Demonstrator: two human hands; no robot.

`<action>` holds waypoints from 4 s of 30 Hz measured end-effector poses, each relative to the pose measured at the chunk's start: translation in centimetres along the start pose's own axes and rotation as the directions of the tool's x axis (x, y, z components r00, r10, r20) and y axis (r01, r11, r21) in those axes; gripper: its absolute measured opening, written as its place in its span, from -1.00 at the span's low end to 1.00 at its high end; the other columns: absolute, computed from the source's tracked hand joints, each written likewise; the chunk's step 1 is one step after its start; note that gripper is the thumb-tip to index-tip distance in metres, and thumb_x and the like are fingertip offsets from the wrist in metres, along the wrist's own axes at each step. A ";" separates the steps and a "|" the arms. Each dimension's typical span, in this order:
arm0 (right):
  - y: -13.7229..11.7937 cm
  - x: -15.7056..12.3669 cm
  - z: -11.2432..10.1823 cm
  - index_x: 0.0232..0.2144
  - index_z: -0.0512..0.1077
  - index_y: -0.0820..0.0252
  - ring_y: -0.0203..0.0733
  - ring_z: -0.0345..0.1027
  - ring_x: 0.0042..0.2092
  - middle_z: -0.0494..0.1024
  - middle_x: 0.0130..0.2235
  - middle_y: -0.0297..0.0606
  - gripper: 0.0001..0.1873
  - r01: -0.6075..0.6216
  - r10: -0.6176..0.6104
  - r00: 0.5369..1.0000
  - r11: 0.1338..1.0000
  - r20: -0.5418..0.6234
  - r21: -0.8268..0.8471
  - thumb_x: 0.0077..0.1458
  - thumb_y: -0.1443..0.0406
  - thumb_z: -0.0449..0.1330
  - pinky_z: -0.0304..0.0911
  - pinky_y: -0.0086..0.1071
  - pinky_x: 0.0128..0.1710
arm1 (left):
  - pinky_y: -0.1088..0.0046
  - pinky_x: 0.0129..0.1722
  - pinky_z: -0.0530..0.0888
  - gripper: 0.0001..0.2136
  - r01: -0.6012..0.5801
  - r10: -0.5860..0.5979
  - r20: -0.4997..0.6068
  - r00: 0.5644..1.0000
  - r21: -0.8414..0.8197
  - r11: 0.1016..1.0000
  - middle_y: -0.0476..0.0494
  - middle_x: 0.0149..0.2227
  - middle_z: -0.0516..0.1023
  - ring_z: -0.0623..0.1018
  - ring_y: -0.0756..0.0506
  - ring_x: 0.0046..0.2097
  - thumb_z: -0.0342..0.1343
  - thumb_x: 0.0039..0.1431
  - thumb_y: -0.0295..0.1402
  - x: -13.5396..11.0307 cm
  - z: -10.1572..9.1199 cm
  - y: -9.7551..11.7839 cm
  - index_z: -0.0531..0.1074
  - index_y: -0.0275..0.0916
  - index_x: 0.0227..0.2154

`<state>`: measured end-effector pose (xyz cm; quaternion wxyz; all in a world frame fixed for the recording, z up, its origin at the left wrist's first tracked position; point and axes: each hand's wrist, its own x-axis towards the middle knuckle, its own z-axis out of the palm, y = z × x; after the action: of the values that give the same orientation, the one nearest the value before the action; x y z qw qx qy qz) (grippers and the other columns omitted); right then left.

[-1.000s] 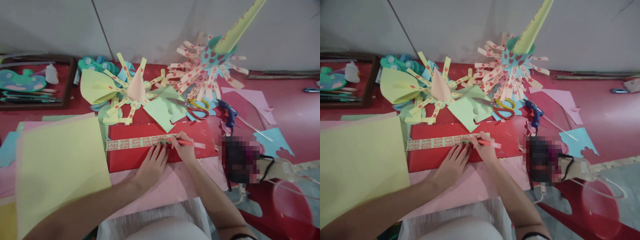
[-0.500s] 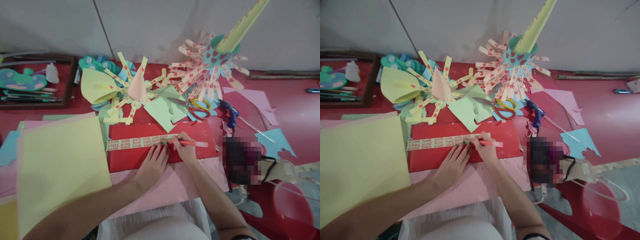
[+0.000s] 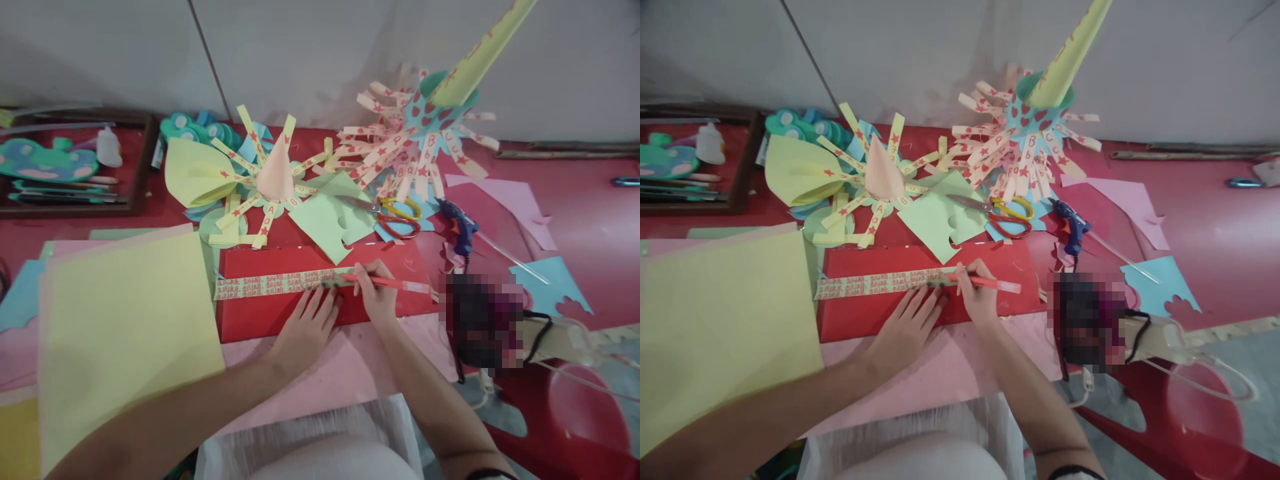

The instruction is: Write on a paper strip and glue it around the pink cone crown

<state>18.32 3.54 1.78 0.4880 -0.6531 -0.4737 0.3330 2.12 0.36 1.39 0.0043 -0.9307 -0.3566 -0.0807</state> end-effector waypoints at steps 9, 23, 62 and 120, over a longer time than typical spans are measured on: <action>-0.2 0.0 -0.2 -0.58 0.19 0.15 -0.40 0.17 -0.63 0.27 -0.69 -0.50 -0.69 0.037 -0.038 0.994 0.999 -0.101 -0.010 0.12 0.15 0.08 0.11 -0.48 -0.57 | 0.07 0.18 0.07 -0.49 -0.027 0.031 0.051 0.998 -0.080 0.996 -0.22 0.23 0.18 0.20 -0.22 0.21 -0.27 0.27 -0.09 1.0 0.3 -1.0 0.17 -0.26 0.16; -1.0 0.4 0.7 -0.66 0.12 0.13 -0.40 0.11 -0.62 0.24 -0.68 -0.46 -0.63 0.143 -0.124 0.983 0.980 0.137 -0.138 0.06 0.13 0.11 0.10 -0.45 -0.58 | 0.13 0.14 0.19 -0.57 0.073 -0.072 0.033 0.997 -0.012 0.997 -0.32 0.14 0.31 0.30 -0.23 0.17 -0.20 0.28 -0.21 0.1 -0.4 -0.2 0.27 -0.29 0.10; 0.1 0.9 0.7 -0.66 0.06 0.12 -0.40 0.04 -0.62 0.16 -0.70 -0.50 -0.63 0.076 -0.058 0.991 0.987 0.123 -0.143 0.07 0.16 0.08 0.05 -0.46 -0.57 | 0.13 0.13 0.20 -0.63 0.063 -0.063 0.019 0.998 -0.043 0.997 -0.33 0.07 0.39 0.33 -0.25 0.14 -0.14 0.26 -0.27 0.3 -0.4 -0.2 0.33 -0.30 0.05; 0.2 0.9 0.7 -0.65 0.10 0.12 -0.37 0.17 -0.62 0.27 -0.70 -0.48 -0.67 -0.016 0.020 0.998 0.997 0.052 -0.078 0.08 0.20 0.07 0.07 -0.46 -0.57 | 0.13 0.10 0.22 -0.62 0.051 -0.052 -0.017 0.999 -0.012 0.999 -0.30 0.04 0.42 0.37 -0.25 0.10 -0.17 0.27 -0.25 0.3 -0.3 -0.3 0.36 -0.29 0.03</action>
<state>18.06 4.56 1.43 0.4466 -0.6668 -0.4930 0.3360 2.10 0.76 1.71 -0.0001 -0.9205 -0.3800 -0.0911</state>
